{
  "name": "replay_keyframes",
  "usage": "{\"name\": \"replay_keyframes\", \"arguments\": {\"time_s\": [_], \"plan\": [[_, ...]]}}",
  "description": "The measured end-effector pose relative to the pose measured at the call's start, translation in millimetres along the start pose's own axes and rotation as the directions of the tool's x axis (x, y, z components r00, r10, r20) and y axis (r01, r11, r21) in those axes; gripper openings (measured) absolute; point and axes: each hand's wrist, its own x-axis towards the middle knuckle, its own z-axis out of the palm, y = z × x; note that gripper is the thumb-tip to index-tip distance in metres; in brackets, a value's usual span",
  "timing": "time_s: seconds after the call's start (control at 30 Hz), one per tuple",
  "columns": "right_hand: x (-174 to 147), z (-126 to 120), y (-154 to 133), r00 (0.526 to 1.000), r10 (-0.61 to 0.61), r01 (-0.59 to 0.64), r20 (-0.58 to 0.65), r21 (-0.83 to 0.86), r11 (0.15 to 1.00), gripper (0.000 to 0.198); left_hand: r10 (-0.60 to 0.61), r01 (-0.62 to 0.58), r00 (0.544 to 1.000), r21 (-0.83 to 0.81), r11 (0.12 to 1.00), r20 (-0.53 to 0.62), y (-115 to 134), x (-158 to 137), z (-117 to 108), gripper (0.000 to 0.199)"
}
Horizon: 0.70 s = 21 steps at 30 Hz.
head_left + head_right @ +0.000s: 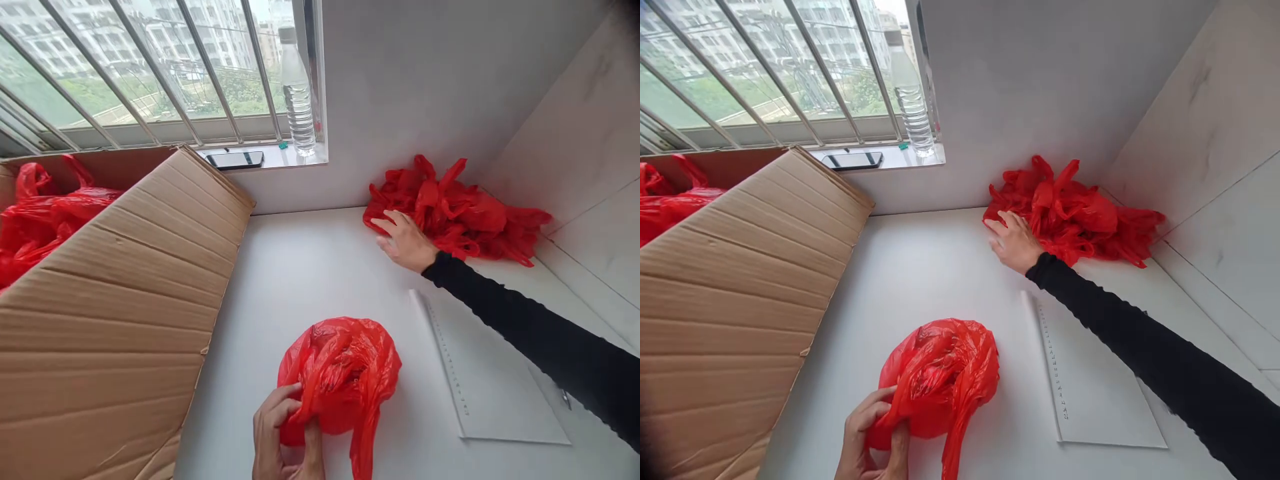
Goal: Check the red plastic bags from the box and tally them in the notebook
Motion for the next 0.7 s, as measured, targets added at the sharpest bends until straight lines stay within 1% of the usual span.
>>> {"name": "replay_keyframes", "arguments": {"time_s": [0.03,0.07,0.1,0.13,0.17,0.2,0.23,0.3,0.33,0.37,0.4,0.47,0.5,0.53,0.57,0.6,0.63,0.7], "plan": [[-25,-7,-19,0.995,-0.095,0.093,0.031,0.068,0.993,0.045,-0.022,0.023,1.000,-0.020,1.000,0.008,7,-1,1,0.009],[-50,-12,-37,0.974,-0.210,0.197,0.082,0.143,0.970,0.044,-0.044,0.044,0.999,-0.035,0.998,0.017,13,-2,1,0.009],[-76,-16,-54,0.923,-0.356,0.317,0.146,0.240,0.918,0.049,-0.058,0.059,0.998,-0.046,0.997,0.021,18,-2,0,0.009],[-99,-18,-68,0.844,-0.495,0.402,0.208,0.366,0.839,0.060,-0.069,0.070,0.997,-0.055,0.996,0.023,21,-2,-2,0.009],[-119,-18,-78,0.803,-0.556,0.443,0.217,0.407,0.799,0.066,-0.080,0.081,0.997,-0.068,0.994,0.023,24,-2,-5,0.010],[-134,-18,-85,0.782,-0.579,0.468,0.231,0.396,0.790,0.062,-0.094,0.095,0.995,-0.085,0.992,0.017,26,-1,-8,0.012],[-145,-18,-88,0.780,-0.581,0.478,0.235,0.377,0.794,0.050,-0.107,0.107,0.994,-0.104,0.989,0.006,28,0,-12,0.013],[-156,-20,-87,0.822,-0.535,0.452,0.195,0.348,0.821,0.022,-0.137,0.134,0.990,-0.127,0.983,-0.018,33,2,-21,0.017],[-158,-24,-85,0.853,-0.497,0.416,0.156,0.372,0.830,0.015,-0.142,0.138,0.990,-0.128,0.982,-0.022,36,3,-24,0.020],[-159,-29,-82,0.890,-0.440,0.355,0.121,0.425,0.833,0.012,-0.139,0.137,0.990,-0.117,0.984,-0.004,41,5,-27,0.025],[-160,-34,-81,0.925,-0.366,0.275,0.098,0.491,0.827,0.010,-0.127,0.130,0.991,-0.091,0.987,0.038,47,7,-30,0.032],[-163,-44,-79,0.975,-0.199,0.097,0.098,0.616,0.782,0.009,-0.090,0.093,0.984,-0.014,0.996,0.155,62,12,-31,0.045],[-165,-47,-78,0.986,-0.123,0.018,0.112,0.663,0.749,0.011,-0.063,0.059,0.976,0.026,0.998,0.210,69,14,-31,0.046],[-167,-48,-77,0.991,-0.059,-0.044,0.122,0.701,0.712,0.013,-0.039,0.024,0.968,0.061,0.998,0.249,75,16,-31,0.041],[-170,-48,-75,0.993,-0.005,-0.085,0.121,0.731,0.677,0.015,-0.014,-0.009,0.967,0.090,0.996,0.256,80,18,-31,0.031],[-173,-47,-73,0.993,0.044,-0.112,0.109,0.756,0.645,0.016,0.017,-0.044,0.974,0.113,0.993,0.225,84,21,-32,0.020],[-176,-45,-70,0.991,0.092,-0.134,0.099,0.776,0.616,0.017,0.049,-0.072,0.984,0.132,0.989,0.170,86,23,-34,0.014],[-185,-46,-68,0.981,0.189,-0.152,0.050,0.801,0.579,0.017,0.069,-0.072,0.997,0.142,0.987,0.030,87,26,-40,0.014]]}}
